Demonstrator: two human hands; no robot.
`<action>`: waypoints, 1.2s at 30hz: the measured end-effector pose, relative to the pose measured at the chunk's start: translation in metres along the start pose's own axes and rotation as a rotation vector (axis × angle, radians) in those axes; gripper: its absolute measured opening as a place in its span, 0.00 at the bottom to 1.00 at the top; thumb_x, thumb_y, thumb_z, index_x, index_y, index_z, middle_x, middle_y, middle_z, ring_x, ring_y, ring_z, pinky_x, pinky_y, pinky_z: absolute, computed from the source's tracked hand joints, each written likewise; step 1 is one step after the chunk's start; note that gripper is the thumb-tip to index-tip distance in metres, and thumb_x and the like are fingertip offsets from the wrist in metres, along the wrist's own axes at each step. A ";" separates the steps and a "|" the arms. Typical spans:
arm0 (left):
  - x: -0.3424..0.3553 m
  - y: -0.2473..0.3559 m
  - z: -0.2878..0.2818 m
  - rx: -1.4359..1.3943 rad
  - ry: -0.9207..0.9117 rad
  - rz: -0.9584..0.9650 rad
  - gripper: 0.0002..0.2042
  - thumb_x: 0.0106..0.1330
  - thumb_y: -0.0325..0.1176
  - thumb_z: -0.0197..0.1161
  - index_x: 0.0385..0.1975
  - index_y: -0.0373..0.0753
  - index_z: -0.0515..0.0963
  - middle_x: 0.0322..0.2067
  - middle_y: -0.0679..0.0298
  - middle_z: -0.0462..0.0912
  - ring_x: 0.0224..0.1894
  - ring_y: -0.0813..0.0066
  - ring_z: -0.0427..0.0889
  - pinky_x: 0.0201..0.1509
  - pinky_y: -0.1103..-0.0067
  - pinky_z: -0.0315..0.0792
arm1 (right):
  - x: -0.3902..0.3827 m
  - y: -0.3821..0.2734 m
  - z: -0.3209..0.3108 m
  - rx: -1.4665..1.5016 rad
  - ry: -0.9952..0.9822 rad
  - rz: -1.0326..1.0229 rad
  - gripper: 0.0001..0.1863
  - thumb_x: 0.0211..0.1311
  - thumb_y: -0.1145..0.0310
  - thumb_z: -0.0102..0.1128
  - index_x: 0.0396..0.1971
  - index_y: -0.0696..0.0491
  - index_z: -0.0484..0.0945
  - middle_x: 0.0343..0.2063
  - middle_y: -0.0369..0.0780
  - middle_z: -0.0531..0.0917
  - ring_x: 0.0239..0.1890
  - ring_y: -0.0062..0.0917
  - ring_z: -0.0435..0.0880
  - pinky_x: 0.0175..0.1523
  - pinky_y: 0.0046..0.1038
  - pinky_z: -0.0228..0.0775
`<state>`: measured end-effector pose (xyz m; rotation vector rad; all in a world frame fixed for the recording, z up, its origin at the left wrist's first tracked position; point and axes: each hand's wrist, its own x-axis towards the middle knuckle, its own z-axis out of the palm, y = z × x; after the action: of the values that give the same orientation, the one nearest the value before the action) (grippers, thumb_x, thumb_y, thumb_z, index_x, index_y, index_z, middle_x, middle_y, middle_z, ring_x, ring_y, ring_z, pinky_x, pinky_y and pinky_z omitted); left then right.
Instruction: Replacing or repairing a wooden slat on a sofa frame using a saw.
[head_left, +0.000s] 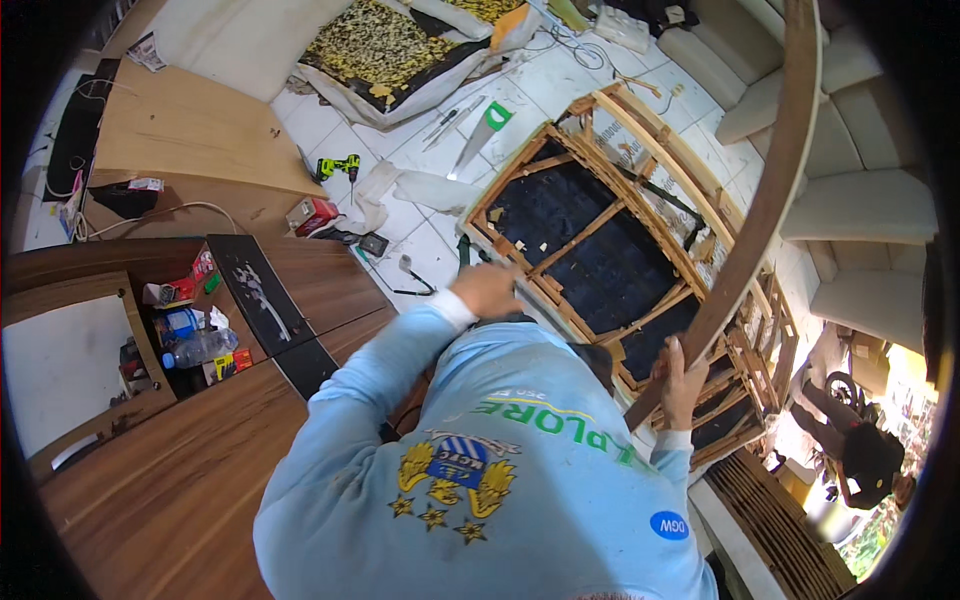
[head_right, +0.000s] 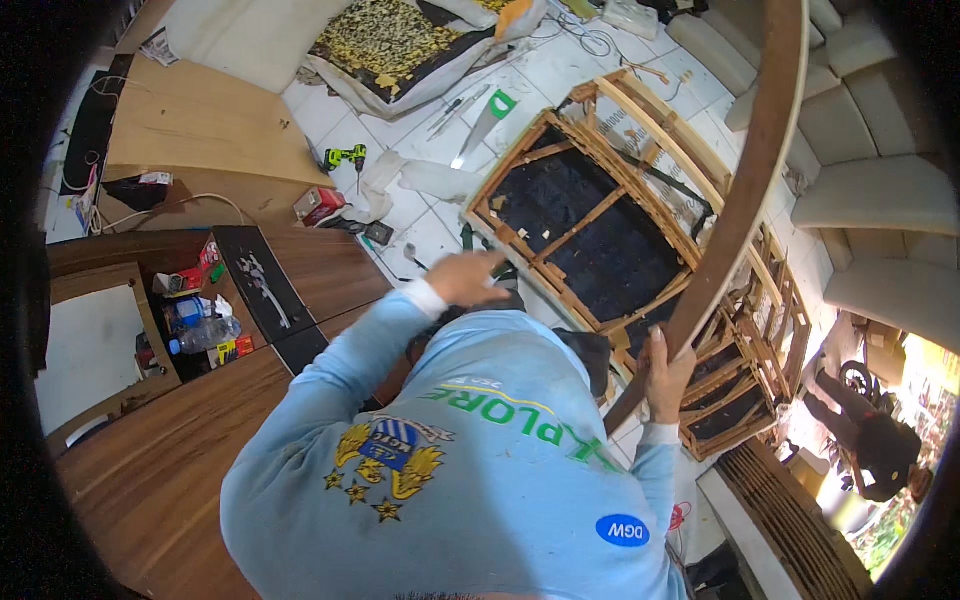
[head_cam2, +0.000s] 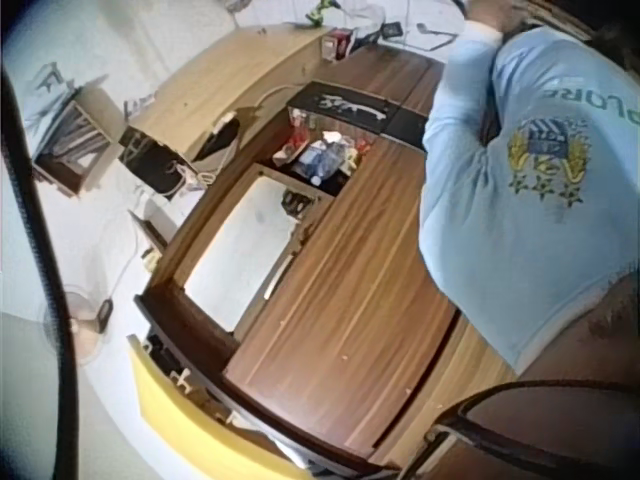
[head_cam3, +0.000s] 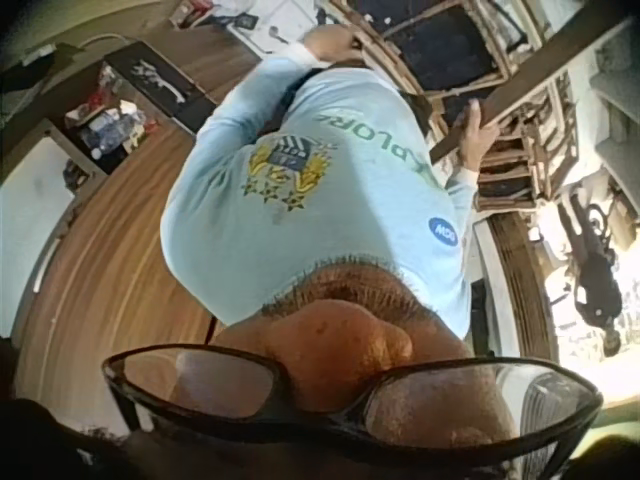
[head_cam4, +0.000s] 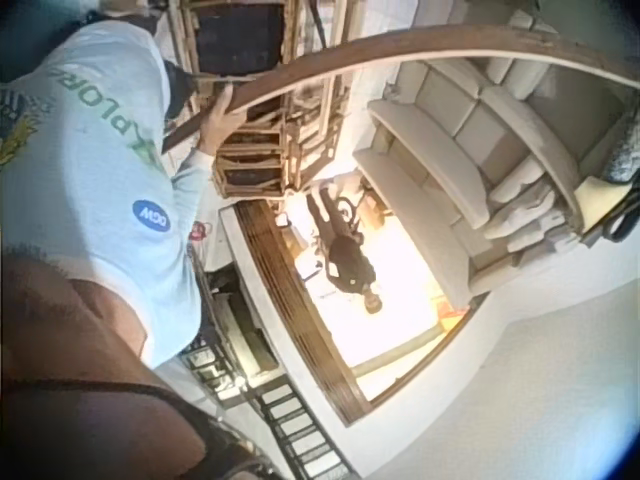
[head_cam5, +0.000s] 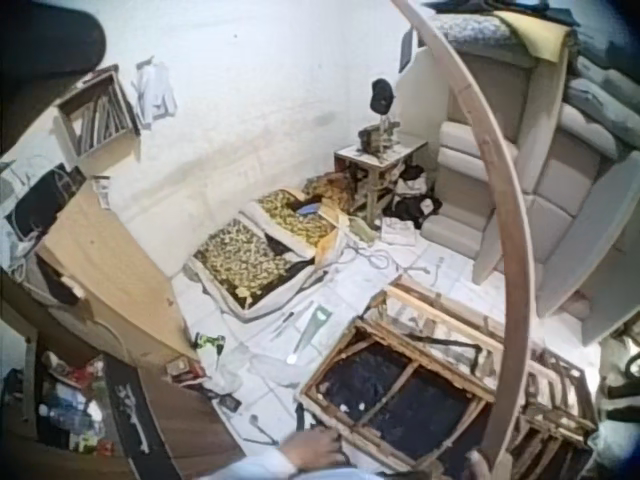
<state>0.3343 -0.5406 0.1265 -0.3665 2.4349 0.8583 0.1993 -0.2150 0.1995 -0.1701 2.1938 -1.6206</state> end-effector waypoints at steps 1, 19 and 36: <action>-0.008 -0.033 -0.005 -0.021 0.062 -0.068 0.35 0.61 0.53 0.63 0.62 0.34 0.67 0.54 0.44 0.76 0.54 0.47 0.77 0.58 0.62 0.71 | 0.010 -0.002 0.015 0.006 -0.032 0.006 0.13 0.67 0.62 0.60 0.32 0.58 0.77 0.17 0.32 0.73 0.16 0.15 0.71 0.21 0.20 0.61; -0.070 -0.153 -0.054 -0.604 0.369 -0.277 0.36 0.62 0.49 0.64 0.62 0.28 0.64 0.57 0.38 0.73 0.62 0.44 0.70 0.65 0.66 0.65 | 0.178 -0.045 0.220 0.092 -0.357 0.220 0.19 0.66 0.54 0.60 0.27 0.55 0.71 0.15 0.34 0.71 0.13 0.19 0.72 0.18 0.24 0.64; -0.037 -0.564 -0.086 -0.293 0.605 -0.477 0.17 0.71 0.38 0.55 0.52 0.34 0.74 0.42 0.49 0.82 0.46 0.59 0.82 0.54 0.66 0.72 | 0.317 -0.069 0.353 0.016 -0.046 0.674 0.20 0.65 0.53 0.59 0.21 0.54 0.71 0.13 0.34 0.70 0.13 0.21 0.70 0.19 0.28 0.63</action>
<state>0.5636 -1.0225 -0.0786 -1.4298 2.5452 0.9800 0.0385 -0.6557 0.0990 0.4830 1.9022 -1.2271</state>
